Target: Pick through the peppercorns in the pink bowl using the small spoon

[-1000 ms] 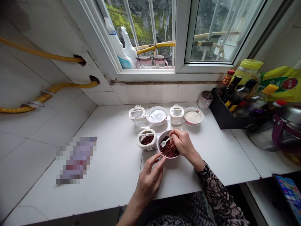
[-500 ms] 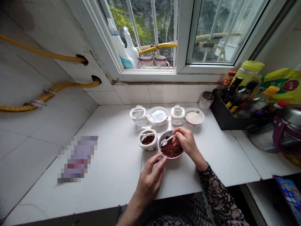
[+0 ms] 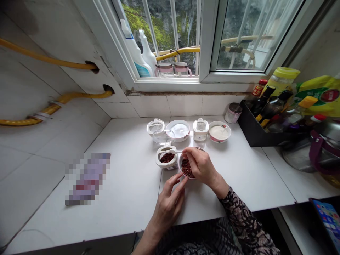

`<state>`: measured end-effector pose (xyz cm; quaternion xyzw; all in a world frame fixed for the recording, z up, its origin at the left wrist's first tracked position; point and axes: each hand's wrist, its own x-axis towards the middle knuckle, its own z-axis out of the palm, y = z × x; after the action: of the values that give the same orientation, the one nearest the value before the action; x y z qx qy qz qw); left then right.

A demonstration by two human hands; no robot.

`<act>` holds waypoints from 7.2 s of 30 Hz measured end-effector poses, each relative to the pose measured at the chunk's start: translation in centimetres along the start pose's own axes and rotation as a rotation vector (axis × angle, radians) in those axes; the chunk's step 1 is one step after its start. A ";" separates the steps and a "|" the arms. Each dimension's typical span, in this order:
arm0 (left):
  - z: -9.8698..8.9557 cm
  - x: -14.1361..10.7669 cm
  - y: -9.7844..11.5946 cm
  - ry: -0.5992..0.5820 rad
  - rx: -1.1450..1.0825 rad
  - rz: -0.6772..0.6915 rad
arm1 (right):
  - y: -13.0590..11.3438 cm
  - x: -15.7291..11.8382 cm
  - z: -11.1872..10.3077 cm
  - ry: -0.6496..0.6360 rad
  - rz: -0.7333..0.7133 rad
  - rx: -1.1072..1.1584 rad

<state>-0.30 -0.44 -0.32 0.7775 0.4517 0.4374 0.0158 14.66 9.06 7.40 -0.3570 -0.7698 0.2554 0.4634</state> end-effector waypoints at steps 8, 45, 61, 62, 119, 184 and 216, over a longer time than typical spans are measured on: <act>0.0 -0.1 0.0 -0.008 -0.005 -0.017 | 1.6 0.2 -1.8 -0.042 0.253 -0.006; 0.0 0.0 0.1 0.000 -0.006 -0.022 | 2.0 0.6 -1.7 -0.009 0.531 0.230; 0.2 0.0 0.0 0.010 -0.015 -0.008 | 1.9 1.1 -1.8 0.044 0.550 0.468; 0.2 0.0 0.0 0.011 -0.015 -0.006 | 1.6 1.1 -1.6 0.068 0.500 0.448; 0.1 0.0 0.1 0.008 -0.001 -0.013 | 2.0 0.9 -1.7 0.025 0.590 0.374; 0.2 -0.1 0.0 0.004 -0.014 -0.009 | 1.1 0.5 -1.4 0.100 0.371 0.300; 0.1 -0.1 0.0 0.004 -0.009 -0.009 | 2.1 0.4 -1.4 -0.062 0.575 0.301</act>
<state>-0.22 -0.48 -0.43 0.7743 0.4534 0.4409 0.0204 16.43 10.76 6.74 -0.4793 -0.6048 0.4975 0.3962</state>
